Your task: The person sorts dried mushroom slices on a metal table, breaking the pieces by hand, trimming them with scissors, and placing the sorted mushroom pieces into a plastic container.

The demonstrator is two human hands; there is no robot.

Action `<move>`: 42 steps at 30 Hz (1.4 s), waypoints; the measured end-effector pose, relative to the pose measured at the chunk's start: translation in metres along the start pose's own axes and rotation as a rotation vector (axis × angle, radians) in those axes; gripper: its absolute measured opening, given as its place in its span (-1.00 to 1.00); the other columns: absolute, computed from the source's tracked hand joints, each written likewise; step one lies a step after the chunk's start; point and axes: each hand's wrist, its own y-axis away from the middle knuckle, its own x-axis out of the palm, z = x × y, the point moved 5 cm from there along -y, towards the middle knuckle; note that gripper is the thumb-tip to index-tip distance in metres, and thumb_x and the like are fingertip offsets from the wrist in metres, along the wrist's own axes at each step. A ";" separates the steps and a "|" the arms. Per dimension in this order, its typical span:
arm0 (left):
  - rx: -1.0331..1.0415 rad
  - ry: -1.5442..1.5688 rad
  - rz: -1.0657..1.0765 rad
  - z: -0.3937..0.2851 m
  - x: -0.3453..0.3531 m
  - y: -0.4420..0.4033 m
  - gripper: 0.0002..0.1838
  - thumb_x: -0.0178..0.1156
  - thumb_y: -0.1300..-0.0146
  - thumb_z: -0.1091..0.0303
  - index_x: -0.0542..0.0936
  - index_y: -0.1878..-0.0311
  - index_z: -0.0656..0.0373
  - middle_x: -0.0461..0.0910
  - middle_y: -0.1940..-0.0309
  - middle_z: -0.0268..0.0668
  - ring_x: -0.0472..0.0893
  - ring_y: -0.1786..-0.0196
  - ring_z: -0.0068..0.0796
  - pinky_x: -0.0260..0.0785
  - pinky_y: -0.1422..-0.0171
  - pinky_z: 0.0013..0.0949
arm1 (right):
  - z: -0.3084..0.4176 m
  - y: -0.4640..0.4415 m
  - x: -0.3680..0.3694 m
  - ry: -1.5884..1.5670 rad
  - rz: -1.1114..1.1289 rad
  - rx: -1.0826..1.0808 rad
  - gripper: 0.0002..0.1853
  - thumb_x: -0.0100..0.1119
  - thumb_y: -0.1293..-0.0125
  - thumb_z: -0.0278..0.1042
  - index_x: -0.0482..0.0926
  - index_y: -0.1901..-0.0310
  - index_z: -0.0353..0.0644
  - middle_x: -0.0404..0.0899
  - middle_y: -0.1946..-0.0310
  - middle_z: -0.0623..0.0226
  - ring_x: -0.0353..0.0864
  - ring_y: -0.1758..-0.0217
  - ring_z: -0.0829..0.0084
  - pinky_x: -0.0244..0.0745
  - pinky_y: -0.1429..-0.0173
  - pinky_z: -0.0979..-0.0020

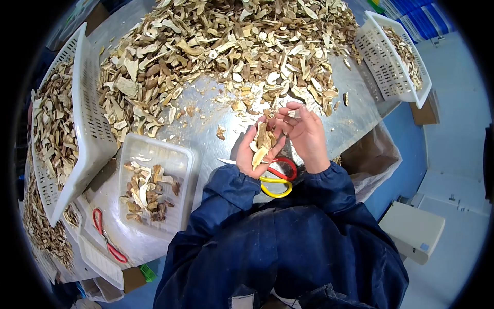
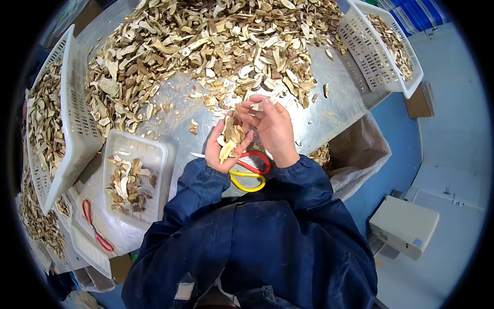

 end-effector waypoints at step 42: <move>0.064 -1.778 -0.035 0.013 0.044 0.022 -0.79 -0.06 -0.37 0.35 0.50 0.23 0.27 0.51 0.49 -0.37 0.40 0.48 -0.63 0.25 0.37 -0.53 | 0.042 0.049 0.002 1.029 0.061 -0.118 -0.82 0.16 -0.18 -0.44 0.55 0.21 -0.32 0.52 0.57 0.28 0.51 0.54 0.55 0.38 0.44 0.54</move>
